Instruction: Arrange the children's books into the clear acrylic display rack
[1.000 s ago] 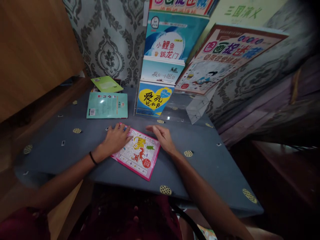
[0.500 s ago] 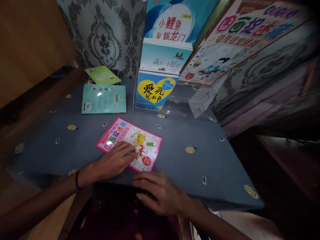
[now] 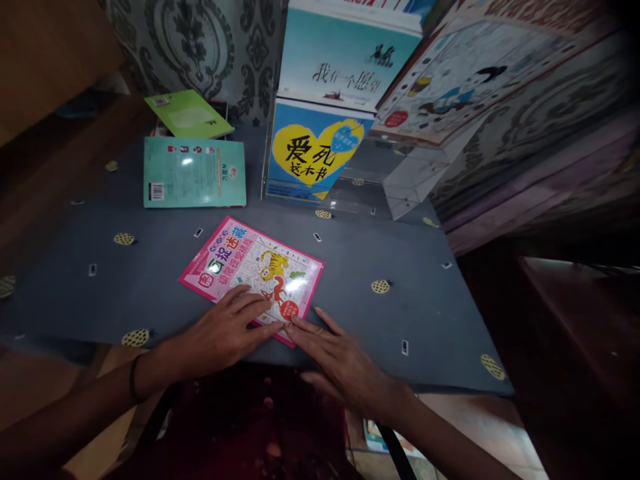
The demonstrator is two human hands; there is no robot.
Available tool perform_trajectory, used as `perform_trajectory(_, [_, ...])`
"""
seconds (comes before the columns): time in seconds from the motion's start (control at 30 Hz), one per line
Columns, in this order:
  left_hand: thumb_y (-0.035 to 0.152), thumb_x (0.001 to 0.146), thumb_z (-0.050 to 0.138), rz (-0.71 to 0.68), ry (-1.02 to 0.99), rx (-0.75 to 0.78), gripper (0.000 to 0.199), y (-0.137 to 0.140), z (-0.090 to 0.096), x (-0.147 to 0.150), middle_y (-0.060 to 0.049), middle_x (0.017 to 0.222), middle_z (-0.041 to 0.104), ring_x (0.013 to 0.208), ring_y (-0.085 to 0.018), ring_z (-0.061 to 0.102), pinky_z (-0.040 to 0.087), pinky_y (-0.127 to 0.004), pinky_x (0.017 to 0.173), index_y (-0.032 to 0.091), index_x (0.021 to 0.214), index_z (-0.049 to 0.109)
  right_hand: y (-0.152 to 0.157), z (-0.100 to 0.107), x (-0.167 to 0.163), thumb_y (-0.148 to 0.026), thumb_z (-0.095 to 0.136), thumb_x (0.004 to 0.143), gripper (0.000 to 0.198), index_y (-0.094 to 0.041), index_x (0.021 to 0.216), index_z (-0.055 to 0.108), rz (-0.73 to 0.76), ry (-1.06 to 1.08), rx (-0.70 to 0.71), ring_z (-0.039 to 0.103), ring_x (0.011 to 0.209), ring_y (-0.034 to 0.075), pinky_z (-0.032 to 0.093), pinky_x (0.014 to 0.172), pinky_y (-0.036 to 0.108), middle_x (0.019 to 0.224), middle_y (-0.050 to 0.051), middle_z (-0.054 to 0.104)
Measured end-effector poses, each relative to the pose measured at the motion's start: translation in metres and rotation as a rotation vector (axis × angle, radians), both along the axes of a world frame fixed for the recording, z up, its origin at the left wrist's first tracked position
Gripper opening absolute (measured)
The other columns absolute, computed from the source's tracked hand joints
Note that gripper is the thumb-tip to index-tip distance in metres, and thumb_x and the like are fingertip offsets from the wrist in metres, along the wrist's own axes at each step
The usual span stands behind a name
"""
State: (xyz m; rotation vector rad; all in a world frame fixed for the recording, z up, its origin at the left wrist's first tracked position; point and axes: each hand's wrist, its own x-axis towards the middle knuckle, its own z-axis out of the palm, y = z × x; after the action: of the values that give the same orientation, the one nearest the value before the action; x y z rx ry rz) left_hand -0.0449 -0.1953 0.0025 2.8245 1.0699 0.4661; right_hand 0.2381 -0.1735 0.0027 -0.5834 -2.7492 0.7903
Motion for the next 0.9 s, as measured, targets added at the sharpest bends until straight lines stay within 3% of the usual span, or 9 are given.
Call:
perform_trajectory(0.37, [0.019,0.095,0.057,0.008,-0.034,-0.018,0.04,0.002,0.0,-0.001,-0.009,0.132,0.059,0.124,-0.027,0.05,0.039,-0.052,0.111,0.028,0.134,0.056,0.081,-0.016,0.002,-0.033,0.046,0.104,0.06,-0.036,0.159,0.024,-0.227,0.06,0.077,0.05,0.138,0.027,0.027,0.123,0.058,0.151,0.004,0.051])
perform_trajectory(0.6, [0.018,0.095,0.056,0.021,-0.044,0.014,0.038,0.0,0.0,0.001,-0.01,0.131,0.06,0.123,-0.027,0.051,0.04,-0.052,0.11,0.028,0.131,0.058,0.078,-0.016,-0.004,-0.026,0.042,0.105,0.059,-0.027,0.16,0.021,-0.254,0.002,0.236,0.05,0.138,0.025,0.032,0.12,0.059,0.148,0.008,0.055])
perform_trajectory(0.8, [0.02,0.098,0.053,0.035,-0.023,0.01,0.032,-0.002,0.009,0.004,-0.01,0.128,0.061,0.121,-0.027,0.053,0.041,-0.052,0.11,0.025,0.129,0.059,0.071,-0.017,-0.002,-0.026,0.042,0.104,0.049,-0.023,0.153,0.04,-0.355,0.006,0.353,0.044,0.143,0.025,0.036,0.117,0.058,0.151,0.011,0.052])
perform_trajectory(0.9, [0.025,0.101,0.049,0.034,0.0,-0.031,0.029,0.0,0.012,0.006,-0.01,0.126,0.064,0.12,-0.026,0.056,0.041,-0.05,0.11,0.021,0.127,0.06,0.053,-0.017,-0.007,-0.024,0.042,0.104,0.044,-0.023,0.148,0.047,-0.31,0.047,0.376,0.043,0.144,0.023,0.033,0.12,0.056,0.15,0.009,0.053])
